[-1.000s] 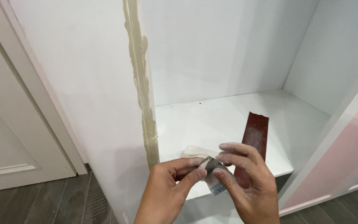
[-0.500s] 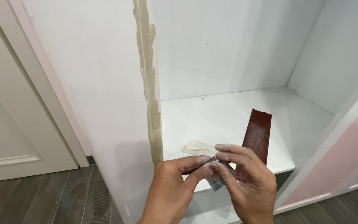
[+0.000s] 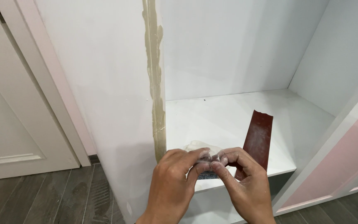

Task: The person sands a vertical strip of filler on a white wall using a small piece of sandpaper. They repeatedly rub the sandpaper up and down the strip, occasionally pausing to fold the sandpaper or switch to a different piece.

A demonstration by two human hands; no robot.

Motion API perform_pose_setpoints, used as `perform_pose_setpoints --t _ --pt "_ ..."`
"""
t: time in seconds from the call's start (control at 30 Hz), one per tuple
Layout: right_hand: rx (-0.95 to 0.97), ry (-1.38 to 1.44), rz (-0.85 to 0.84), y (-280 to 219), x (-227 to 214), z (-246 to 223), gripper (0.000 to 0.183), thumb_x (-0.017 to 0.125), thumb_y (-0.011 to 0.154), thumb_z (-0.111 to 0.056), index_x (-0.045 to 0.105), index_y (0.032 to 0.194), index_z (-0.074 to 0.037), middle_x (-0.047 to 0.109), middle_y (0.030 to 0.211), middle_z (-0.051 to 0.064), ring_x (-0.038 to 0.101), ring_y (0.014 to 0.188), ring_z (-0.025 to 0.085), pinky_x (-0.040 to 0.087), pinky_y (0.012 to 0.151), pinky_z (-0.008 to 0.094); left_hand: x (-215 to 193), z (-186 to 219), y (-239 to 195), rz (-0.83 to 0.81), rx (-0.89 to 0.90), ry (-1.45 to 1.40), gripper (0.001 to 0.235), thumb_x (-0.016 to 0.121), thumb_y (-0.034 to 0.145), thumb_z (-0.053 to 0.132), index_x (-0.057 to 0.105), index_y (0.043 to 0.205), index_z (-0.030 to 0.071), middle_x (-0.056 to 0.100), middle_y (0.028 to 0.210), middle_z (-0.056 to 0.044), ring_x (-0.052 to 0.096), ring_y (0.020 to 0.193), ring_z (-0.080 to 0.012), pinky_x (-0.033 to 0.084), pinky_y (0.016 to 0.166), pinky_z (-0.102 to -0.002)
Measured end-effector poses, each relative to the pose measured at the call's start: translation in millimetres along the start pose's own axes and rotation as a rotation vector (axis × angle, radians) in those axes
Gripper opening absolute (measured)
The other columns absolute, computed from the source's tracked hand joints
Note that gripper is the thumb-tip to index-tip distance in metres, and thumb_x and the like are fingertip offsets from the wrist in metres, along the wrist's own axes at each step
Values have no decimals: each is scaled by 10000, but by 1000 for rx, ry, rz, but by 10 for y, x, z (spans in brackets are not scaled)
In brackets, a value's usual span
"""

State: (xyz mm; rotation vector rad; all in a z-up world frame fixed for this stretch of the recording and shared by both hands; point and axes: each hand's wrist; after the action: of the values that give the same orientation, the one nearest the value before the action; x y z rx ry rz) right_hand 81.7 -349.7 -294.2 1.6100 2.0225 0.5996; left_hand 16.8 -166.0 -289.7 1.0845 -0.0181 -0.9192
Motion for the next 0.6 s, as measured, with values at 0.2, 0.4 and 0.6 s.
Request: perform_pose_setpoints --t 0.2,0.4,0.6 --pt "228 -32 -45 35 -2 9 142 867 1047 -147 848 964 -33 851 1029 58 808 979 168 676 895 310 -116 61 24 -55 21 -60 443 766 1105 195 724 1546 182 868 1116 11 742 1078 -237 589 1038 -403" --pt "238 -129 -41 24 78 66 167 860 1049 -211 827 958 -75 877 991 32 833 940 148 698 891 305 -192 139 87 -126 -300 -251 508 812 1023 188 735 1517 278 948 1136 16 858 1035 -142 663 989 -323" --pt "358 75 -31 26 86 -18 102 920 997 -68 853 1055 -18 847 1060 72 794 1000 192 665 860 347 -255 180 161 -122 -584 -367 397 903 977 214 865 1367 274 1011 1010 51 830 912 -109 641 867 -262"
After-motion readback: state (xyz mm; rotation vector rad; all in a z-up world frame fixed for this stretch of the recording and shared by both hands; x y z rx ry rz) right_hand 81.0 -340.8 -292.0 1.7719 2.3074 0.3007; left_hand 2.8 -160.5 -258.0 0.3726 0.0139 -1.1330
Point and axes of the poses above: each hand's wrist, its own y-axis towards the middle knuckle, its own x-axis out of the palm, z = x × y
